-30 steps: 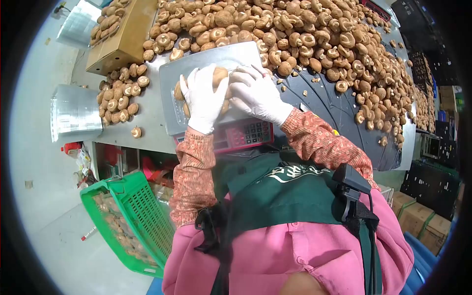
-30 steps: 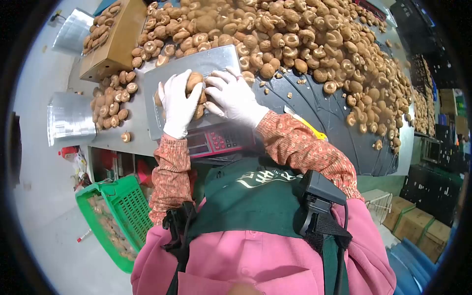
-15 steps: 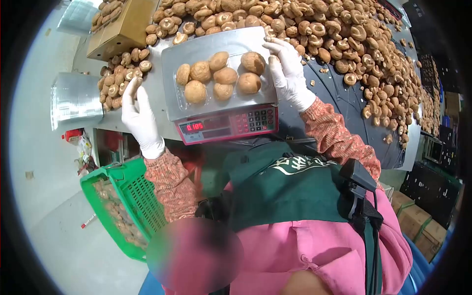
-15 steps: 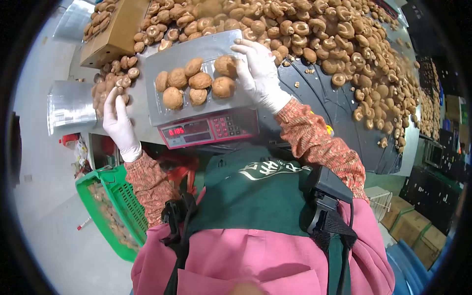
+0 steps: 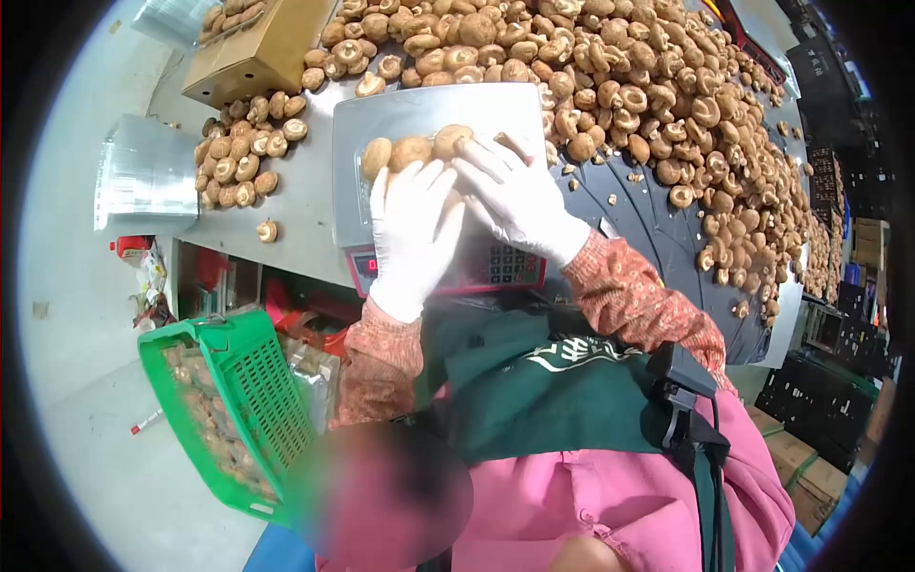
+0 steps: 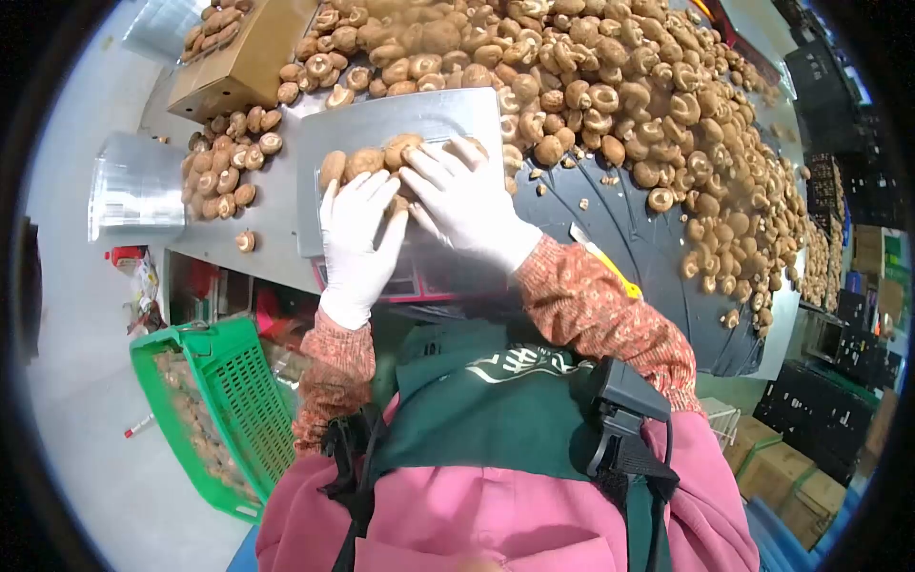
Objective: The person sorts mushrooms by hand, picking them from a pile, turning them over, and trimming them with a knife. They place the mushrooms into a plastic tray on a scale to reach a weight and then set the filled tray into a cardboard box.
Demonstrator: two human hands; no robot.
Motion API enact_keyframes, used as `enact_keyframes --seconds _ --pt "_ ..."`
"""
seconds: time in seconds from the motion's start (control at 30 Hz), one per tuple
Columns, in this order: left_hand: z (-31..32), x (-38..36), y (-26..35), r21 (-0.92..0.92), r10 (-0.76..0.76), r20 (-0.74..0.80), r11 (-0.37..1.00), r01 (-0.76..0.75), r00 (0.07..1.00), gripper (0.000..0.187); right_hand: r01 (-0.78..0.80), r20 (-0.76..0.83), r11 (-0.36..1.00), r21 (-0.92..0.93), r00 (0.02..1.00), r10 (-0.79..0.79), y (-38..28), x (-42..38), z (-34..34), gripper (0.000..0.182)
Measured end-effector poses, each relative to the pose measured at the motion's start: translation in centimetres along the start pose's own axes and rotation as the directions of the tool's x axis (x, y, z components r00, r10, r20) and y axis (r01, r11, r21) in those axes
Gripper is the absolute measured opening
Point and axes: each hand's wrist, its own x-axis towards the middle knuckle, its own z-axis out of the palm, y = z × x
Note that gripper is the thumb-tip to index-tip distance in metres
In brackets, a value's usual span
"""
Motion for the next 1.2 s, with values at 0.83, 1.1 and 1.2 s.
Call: enact_keyframes --seconds 0.83,1.1,1.2 --pt "3.0 6.1 -2.1 0.064 -0.406 0.187 0.914 0.401 0.895 0.046 -0.149 0.152 0.945 0.291 0.983 0.108 1.5 -0.4 -1.2 0.047" --pt "1.2 6.9 -1.6 -0.304 -0.56 0.33 0.699 0.648 0.76 0.041 -0.133 0.115 0.91 0.393 0.989 0.095 1.8 -1.5 -0.9 0.055" --pt "0.8 7.0 -1.4 -0.365 -0.569 0.353 0.647 0.669 0.743 0.039 -0.141 0.1 0.909 0.393 0.989 0.11 1.7 -1.4 -1.0 0.052"
